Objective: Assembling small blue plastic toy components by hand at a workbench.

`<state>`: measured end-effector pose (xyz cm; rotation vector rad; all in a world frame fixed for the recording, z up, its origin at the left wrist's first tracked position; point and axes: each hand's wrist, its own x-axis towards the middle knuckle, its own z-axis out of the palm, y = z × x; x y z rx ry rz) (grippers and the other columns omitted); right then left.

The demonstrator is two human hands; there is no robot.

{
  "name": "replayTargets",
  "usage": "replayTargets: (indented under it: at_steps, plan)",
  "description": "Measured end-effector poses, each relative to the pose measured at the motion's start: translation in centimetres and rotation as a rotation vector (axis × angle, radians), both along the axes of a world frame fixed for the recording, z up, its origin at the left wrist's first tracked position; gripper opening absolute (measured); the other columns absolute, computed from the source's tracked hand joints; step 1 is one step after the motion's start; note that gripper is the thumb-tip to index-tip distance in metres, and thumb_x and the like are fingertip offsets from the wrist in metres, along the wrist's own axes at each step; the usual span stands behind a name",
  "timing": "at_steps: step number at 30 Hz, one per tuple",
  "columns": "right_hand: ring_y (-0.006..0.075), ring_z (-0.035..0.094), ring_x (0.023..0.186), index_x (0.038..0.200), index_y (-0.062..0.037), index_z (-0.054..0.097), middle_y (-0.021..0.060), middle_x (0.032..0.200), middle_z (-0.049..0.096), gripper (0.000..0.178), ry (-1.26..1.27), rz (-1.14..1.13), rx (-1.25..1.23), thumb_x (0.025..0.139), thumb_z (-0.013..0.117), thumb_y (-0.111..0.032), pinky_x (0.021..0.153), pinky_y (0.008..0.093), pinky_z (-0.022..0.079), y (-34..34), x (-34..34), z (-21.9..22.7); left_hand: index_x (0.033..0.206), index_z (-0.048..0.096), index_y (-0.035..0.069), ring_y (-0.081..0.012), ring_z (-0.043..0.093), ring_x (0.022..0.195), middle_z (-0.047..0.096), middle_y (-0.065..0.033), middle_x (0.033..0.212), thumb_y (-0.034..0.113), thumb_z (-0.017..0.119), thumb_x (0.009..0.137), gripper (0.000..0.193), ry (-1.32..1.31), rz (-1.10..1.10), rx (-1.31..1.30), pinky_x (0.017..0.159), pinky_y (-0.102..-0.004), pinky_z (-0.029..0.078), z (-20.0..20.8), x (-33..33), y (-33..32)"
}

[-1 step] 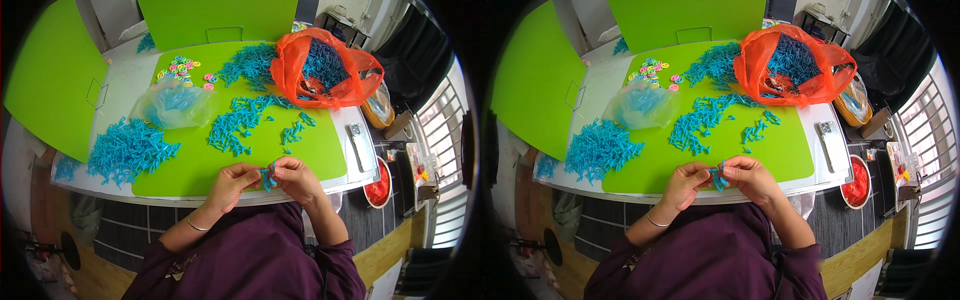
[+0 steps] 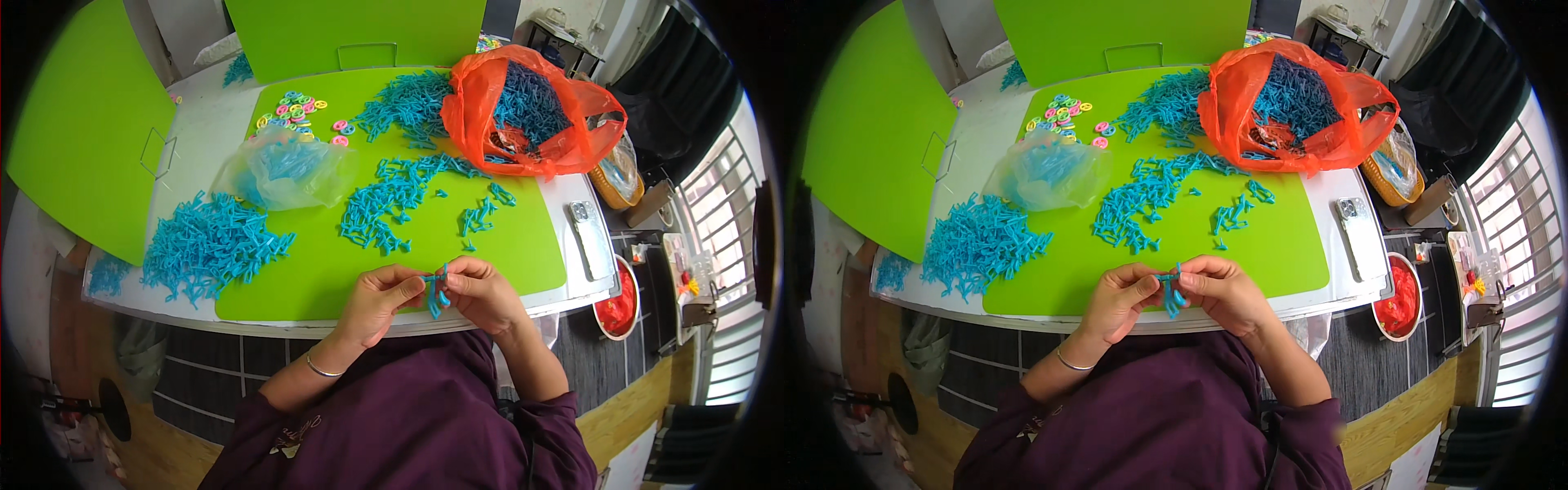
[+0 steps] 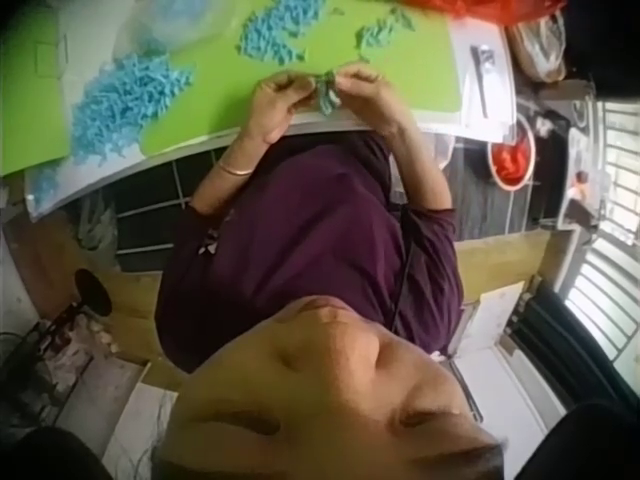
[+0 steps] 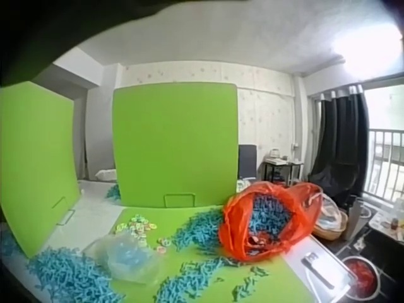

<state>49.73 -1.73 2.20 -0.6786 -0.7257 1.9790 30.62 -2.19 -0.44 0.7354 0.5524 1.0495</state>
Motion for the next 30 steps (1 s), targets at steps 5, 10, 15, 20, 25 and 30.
replayTargets:
  at_steps: [5,10,15,20,25,30]
  plan:
    - [0.0152,0.061,0.076,0.093,-0.0037,0.065,0.0053,0.087,0.065,0.010,0.019,0.002,0.013,0.084,0.061,-0.005,0.068,0.0274,0.049,-0.4,-0.2,-0.2,0.093,0.066,0.002,-0.0088,0.059,0.074,0.064,-0.0027,0.082,0.013,0.063,0.085,0.014,0.014,0.004,-0.005,0.069,-0.0236,0.049,0.2,0.0,-0.1]
    - [0.0152,0.061,0.077,0.093,-0.0042,0.064,0.0055,0.088,0.065,0.010,0.001,-0.029,0.021,0.084,0.061,-0.006,0.069,0.0278,0.050,-0.5,-0.4,-0.4,0.091,0.065,0.003,-0.0106,0.060,0.075,0.064,-0.0032,0.081,0.014,0.062,0.086,0.013,0.096,0.014,0.103,0.068,-0.0256,0.049,0.2,0.0,-0.1]
    - [0.0178,0.064,0.080,0.096,-0.0035,0.063,0.0074,0.089,0.066,0.011,0.195,0.028,-0.054,0.086,0.059,-0.005,0.073,0.0299,0.054,-0.5,-0.6,-0.9,0.092,0.065,0.000,-0.0080,0.057,0.073,0.063,-0.0019,0.080,0.015,0.062,0.086,0.016,0.091,0.034,0.037,0.066,-0.0227,0.047,1.2,0.3,-0.3]
    - [0.0182,0.064,0.078,0.095,-0.0038,0.063,0.0075,0.089,0.065,0.010,0.059,-0.005,0.015,0.085,0.059,-0.006,0.071,0.0307,0.053,-0.5,-0.3,-0.3,0.091,0.065,0.001,-0.0066,0.054,0.071,0.062,-0.0004,0.078,0.015,0.062,0.086,0.015,0.085,0.027,0.041,0.066,-0.0208,0.044,1.1,0.2,-0.3]
    - [0.0185,0.064,0.077,0.094,-0.0031,0.063,0.0077,0.086,0.065,0.010,0.042,-0.031,-0.038,0.084,0.060,-0.005,0.069,0.0312,0.053,-0.6,-0.4,-0.1,0.088,0.066,0.002,-0.0063,0.051,0.069,0.061,0.0000,0.077,0.016,0.062,0.086,0.015,0.075,0.028,0.045,0.065,-0.0208,0.042,0.9,0.1,-0.2]
    - [0.0192,0.065,0.079,0.093,-0.0020,0.065,0.0090,0.089,0.066,0.010,0.058,0.020,-0.027,0.084,0.061,-0.005,0.069,0.0307,0.054,-0.4,-0.1,-0.2,0.088,0.065,0.002,-0.0071,0.052,0.068,0.061,-0.0002,0.076,0.016,0.063,0.086,0.015,0.076,0.017,0.058,0.064,-0.0213,0.042,1.0,0.1,-0.3]
